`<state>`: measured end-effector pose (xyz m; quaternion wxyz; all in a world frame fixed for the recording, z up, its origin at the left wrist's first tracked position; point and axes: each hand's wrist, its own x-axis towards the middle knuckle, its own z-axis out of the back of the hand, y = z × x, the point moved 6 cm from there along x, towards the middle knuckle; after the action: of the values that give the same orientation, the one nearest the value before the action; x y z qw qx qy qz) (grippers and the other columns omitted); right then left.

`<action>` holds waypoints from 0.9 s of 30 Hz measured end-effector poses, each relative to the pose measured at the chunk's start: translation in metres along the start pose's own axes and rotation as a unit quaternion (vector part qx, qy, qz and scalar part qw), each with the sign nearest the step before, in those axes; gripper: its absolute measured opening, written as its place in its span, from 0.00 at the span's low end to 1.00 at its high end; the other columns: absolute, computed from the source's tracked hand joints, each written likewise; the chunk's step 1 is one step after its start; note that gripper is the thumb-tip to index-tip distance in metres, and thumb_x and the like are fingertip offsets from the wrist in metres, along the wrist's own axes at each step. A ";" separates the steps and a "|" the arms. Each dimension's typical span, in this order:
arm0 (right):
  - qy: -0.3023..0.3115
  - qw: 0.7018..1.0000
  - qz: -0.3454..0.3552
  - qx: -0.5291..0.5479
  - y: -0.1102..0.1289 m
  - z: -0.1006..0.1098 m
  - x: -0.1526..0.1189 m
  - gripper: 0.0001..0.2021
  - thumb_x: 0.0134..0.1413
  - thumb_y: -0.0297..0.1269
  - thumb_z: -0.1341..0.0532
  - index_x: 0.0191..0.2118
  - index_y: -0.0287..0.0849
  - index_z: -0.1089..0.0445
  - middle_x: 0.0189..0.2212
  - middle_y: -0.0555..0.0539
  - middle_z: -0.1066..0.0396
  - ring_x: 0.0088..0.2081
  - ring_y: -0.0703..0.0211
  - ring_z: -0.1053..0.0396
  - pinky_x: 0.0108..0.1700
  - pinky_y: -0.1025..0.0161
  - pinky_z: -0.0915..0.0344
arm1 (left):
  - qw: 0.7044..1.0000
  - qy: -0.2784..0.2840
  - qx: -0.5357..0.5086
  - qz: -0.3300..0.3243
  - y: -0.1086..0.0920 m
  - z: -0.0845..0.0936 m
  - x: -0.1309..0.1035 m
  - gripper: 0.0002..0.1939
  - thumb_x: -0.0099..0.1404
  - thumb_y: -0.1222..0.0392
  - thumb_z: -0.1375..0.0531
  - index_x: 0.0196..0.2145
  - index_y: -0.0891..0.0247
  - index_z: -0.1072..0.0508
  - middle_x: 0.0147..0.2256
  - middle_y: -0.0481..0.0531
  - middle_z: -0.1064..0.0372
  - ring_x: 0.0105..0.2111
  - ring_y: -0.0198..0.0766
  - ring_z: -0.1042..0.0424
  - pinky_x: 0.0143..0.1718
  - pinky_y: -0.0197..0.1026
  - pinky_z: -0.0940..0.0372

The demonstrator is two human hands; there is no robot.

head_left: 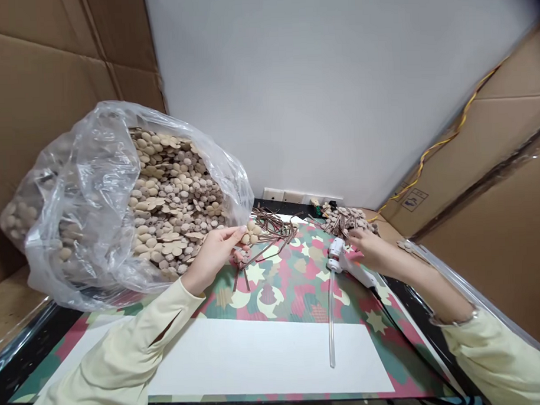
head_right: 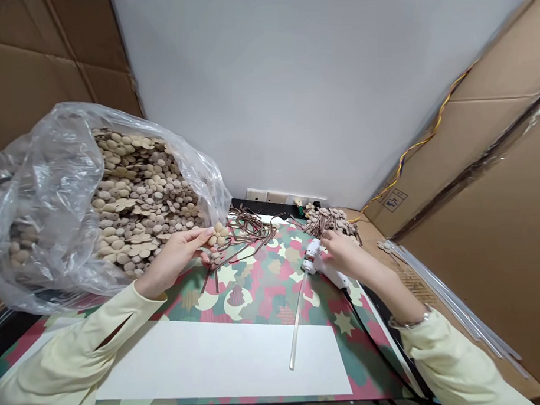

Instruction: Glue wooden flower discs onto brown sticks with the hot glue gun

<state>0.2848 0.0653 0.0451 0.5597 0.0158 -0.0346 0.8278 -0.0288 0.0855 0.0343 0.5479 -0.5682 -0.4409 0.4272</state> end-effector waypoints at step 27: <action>0.015 0.612 -0.021 0.790 0.125 -0.007 0.045 0.03 0.43 0.33 0.35 0.26 0.40 0.29 0.32 0.47 0.29 0.33 0.61 0.32 0.35 0.63 0.39 | 0.963 0.265 0.040 0.004 -0.001 -0.067 -0.034 0.21 0.64 0.47 0.48 0.36 0.69 0.26 0.29 0.55 0.31 0.23 0.30 0.43 0.22 0.34 0.49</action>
<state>0.1523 0.0611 0.0364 0.3485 0.4402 0.6416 0.5226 0.0275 0.0357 0.0382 0.6658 -0.6403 -0.2605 0.2806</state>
